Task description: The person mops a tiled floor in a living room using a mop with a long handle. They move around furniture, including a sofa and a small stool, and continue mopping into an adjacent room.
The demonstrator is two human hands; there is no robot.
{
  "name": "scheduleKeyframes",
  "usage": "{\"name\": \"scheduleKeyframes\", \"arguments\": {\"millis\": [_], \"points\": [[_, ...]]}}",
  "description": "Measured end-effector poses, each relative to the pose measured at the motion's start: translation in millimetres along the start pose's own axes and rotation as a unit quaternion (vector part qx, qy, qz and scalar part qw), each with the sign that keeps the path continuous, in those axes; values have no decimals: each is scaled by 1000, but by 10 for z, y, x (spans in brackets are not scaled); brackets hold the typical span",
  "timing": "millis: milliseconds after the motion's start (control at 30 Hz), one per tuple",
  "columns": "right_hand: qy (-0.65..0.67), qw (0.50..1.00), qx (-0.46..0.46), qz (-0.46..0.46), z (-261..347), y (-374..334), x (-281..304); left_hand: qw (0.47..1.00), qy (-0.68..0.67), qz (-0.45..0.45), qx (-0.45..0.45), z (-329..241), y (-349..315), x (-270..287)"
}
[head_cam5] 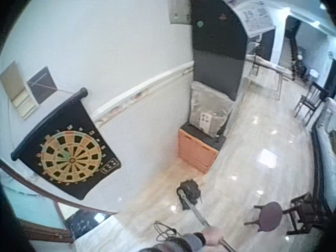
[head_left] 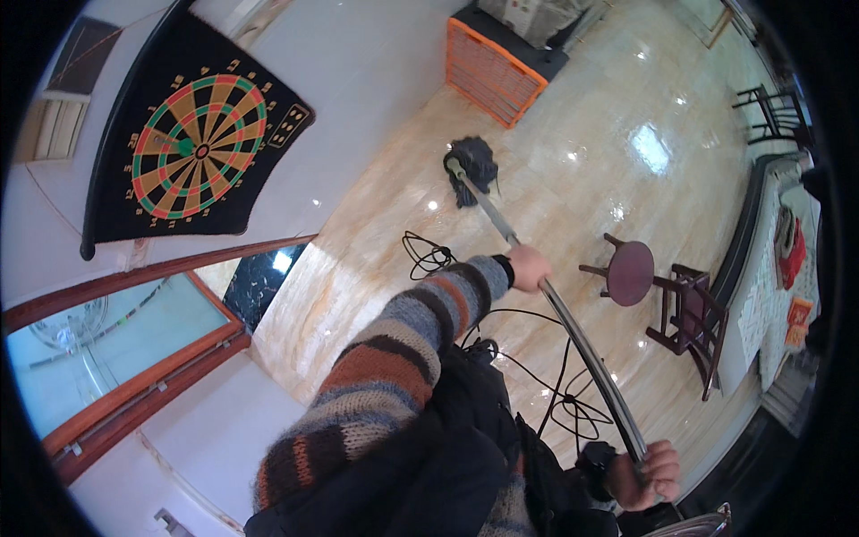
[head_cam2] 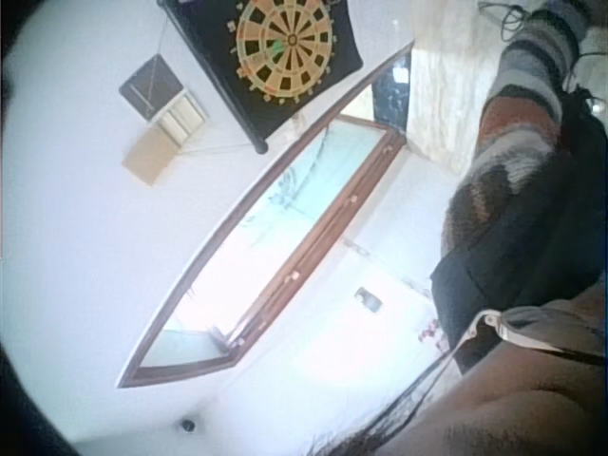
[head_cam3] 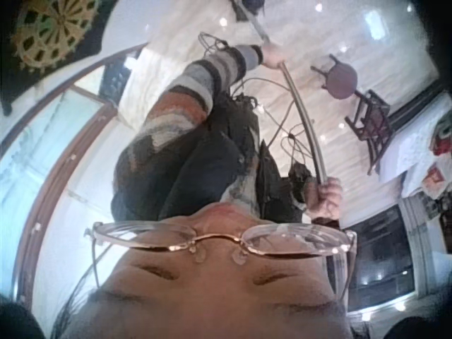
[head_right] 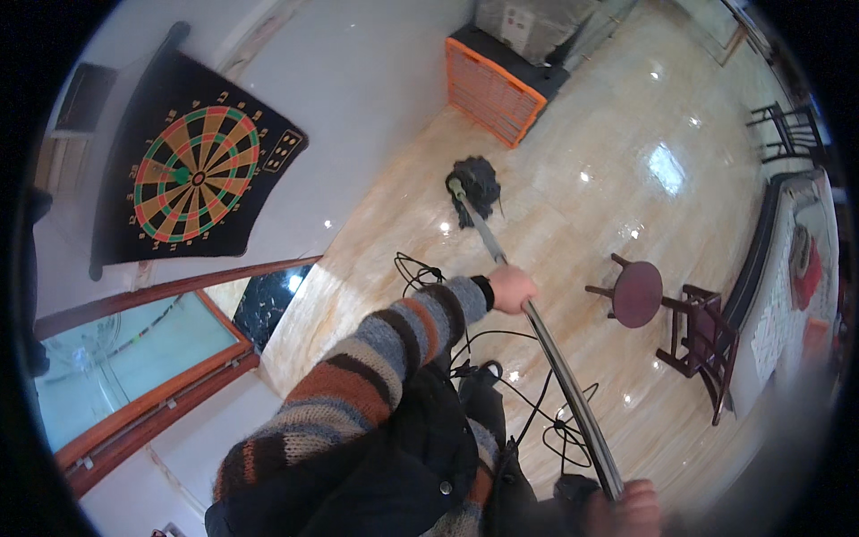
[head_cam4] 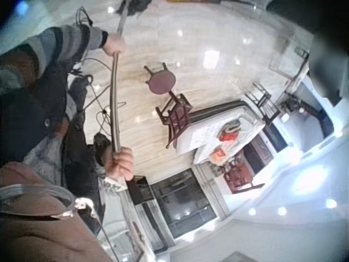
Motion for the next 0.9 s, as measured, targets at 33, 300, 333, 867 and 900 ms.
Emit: {"name": "scheduleKeyframes", "arguments": {"millis": [33,300,333,867,900], "points": [[26,999,-6,19,-121,-33,-186,999,-1,-48,15,203,-80,115],[138,953,78,260,-418,254,-1163,939,-72,-332,55,710,-618,627],[154,945,83,278,-404,347,-1211,932,-79,-348,66,649,-669,648],[368,853,-122,349,-511,-64,-2463,868,-110,-416,249,594,-3155,157],[351,861,-145,339,-529,-215,-2484,866,-127,-412,252,673,-3318,65]]}}
Point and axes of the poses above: each hand's wrist, its own y-axis towards the middle knuckle, its own x-axis out of the back of the hand, z = x × y, the point moved 2 cm from there along y, towards the middle knuckle, and after that the axes turned 3 degrees about -y, right-handed, at the moved point
